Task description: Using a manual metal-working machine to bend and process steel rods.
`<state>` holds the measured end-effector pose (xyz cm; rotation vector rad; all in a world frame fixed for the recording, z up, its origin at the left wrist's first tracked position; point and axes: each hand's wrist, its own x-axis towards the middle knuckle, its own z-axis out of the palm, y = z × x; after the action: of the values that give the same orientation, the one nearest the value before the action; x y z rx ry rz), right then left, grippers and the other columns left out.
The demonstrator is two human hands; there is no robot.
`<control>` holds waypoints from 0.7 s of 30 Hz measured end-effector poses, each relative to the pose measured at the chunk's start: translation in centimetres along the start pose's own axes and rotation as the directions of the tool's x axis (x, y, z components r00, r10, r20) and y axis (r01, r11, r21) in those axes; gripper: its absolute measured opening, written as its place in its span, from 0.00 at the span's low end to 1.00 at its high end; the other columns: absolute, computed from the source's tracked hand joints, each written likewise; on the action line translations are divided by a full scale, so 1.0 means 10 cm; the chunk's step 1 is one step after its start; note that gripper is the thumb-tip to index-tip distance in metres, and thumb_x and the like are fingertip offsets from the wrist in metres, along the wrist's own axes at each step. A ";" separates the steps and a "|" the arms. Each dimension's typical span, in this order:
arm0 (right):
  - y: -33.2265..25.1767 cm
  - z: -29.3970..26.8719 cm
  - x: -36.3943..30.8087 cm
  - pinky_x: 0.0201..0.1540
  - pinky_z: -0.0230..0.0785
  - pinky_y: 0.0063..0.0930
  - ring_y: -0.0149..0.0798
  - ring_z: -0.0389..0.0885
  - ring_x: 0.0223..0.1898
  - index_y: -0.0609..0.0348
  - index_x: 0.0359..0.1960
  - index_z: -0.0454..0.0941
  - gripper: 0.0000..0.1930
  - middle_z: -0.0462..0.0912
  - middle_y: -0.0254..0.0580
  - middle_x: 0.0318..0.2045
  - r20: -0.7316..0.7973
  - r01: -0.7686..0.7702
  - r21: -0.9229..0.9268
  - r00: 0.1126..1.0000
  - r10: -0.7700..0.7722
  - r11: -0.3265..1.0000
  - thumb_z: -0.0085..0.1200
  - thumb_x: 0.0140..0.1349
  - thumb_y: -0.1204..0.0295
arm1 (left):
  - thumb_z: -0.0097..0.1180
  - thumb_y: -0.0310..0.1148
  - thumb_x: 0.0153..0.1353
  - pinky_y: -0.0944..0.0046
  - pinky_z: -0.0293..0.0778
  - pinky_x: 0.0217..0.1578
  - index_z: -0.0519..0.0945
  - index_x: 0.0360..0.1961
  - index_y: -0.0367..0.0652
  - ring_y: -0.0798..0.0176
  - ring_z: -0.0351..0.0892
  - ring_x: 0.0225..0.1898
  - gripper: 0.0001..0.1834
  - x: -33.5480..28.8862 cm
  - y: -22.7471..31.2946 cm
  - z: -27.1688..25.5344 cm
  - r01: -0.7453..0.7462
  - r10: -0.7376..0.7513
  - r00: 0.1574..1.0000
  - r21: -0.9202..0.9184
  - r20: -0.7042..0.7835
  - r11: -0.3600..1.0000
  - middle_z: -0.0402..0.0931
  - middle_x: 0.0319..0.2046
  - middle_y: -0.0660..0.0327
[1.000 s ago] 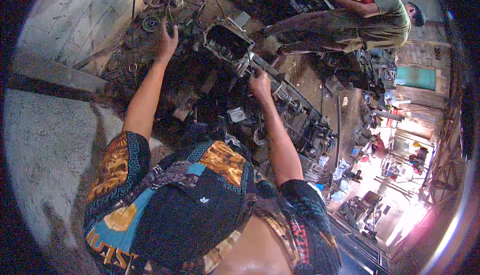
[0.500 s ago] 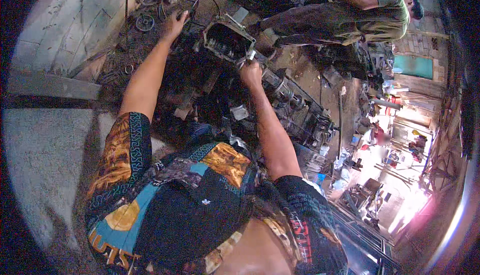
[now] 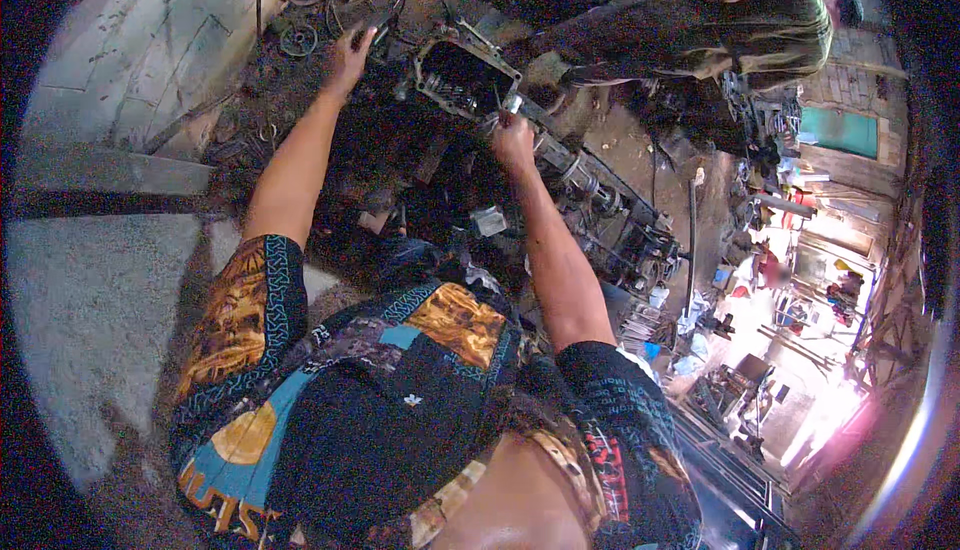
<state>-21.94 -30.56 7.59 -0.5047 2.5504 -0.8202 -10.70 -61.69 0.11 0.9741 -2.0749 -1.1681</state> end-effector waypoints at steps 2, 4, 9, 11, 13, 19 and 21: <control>-0.08 0.02 -0.01 0.41 0.70 0.38 0.53 0.80 0.41 0.62 0.42 0.78 0.16 0.80 0.58 0.35 0.009 -0.030 -0.093 0.999 0.031 0.995 0.48 0.57 0.64 | 0.49 0.51 0.60 0.57 0.66 0.52 0.74 0.49 0.35 0.46 0.72 0.51 0.28 -0.04 0.01 -0.05 0.003 -0.003 1.000 0.023 -0.022 1.000 0.74 0.47 0.45; 0.37 -0.01 0.15 0.40 0.70 0.37 0.52 0.80 0.40 0.62 0.42 0.78 0.16 0.80 0.58 0.35 -0.058 -0.008 -0.102 0.998 0.003 0.995 0.49 0.57 0.64 | 0.49 0.50 0.61 0.57 0.66 0.52 0.73 0.50 0.35 0.46 0.72 0.51 0.28 -0.01 0.20 0.09 -0.034 0.034 0.999 0.011 -0.007 0.999 0.74 0.47 0.45; 0.46 -0.17 0.11 0.26 0.69 0.26 0.34 0.76 0.21 0.58 0.44 0.77 0.14 0.80 0.44 0.26 -0.097 0.137 0.201 0.988 -0.120 0.970 0.50 0.57 0.68 | 0.48 0.50 0.62 0.57 0.67 0.50 0.73 0.51 0.39 0.47 0.73 0.50 0.26 0.06 0.04 0.05 -0.078 0.077 0.996 0.042 0.037 0.996 0.75 0.46 0.48; 0.32 -0.27 -0.13 0.19 0.63 0.22 0.30 0.68 0.15 0.54 0.49 0.72 0.16 0.75 0.36 0.23 0.003 0.075 0.479 0.996 -0.087 0.875 0.48 0.57 0.73 | 0.46 0.52 0.62 0.56 0.67 0.50 0.73 0.52 0.42 0.46 0.73 0.49 0.27 -0.03 0.10 -0.03 -0.065 0.069 0.997 0.151 -0.022 0.986 0.75 0.47 0.50; 0.20 -0.45 -0.32 0.21 0.65 0.24 0.31 0.69 0.18 0.57 0.53 0.67 0.21 0.72 0.38 0.26 0.337 -0.307 0.728 0.939 0.070 0.613 0.45 0.55 0.79 | 0.44 0.55 0.61 0.55 0.68 0.49 0.73 0.52 0.44 0.46 0.73 0.49 0.28 -0.04 0.13 -0.05 0.035 -0.044 0.999 0.286 0.023 0.958 0.74 0.48 0.50; -0.02 -0.68 -0.67 0.31 0.73 0.26 0.38 0.77 0.30 0.65 0.53 0.67 0.20 0.77 0.43 0.35 0.309 -0.312 0.950 0.946 -0.103 -0.020 0.43 0.56 0.80 | 0.43 0.57 0.60 0.53 0.69 0.48 0.72 0.53 0.45 0.45 0.73 0.48 0.30 0.04 0.00 0.02 -0.015 0.009 1.000 0.228 0.027 0.973 0.74 0.48 0.48; -0.07 -0.77 -0.71 0.41 0.72 0.26 0.41 0.76 0.36 0.66 0.51 0.69 0.22 0.75 0.47 0.38 0.267 -0.258 0.963 0.956 -0.126 0.078 0.45 0.51 0.86 | 0.43 0.57 0.60 0.53 0.68 0.49 0.72 0.54 0.45 0.44 0.73 0.49 0.30 0.03 0.01 0.04 0.011 -0.017 1.000 0.235 0.025 0.972 0.74 0.48 0.48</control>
<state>-19.49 -24.31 15.60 0.0241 1.1031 -2.0027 -11.18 -61.73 0.07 1.0870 -2.2689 -0.9613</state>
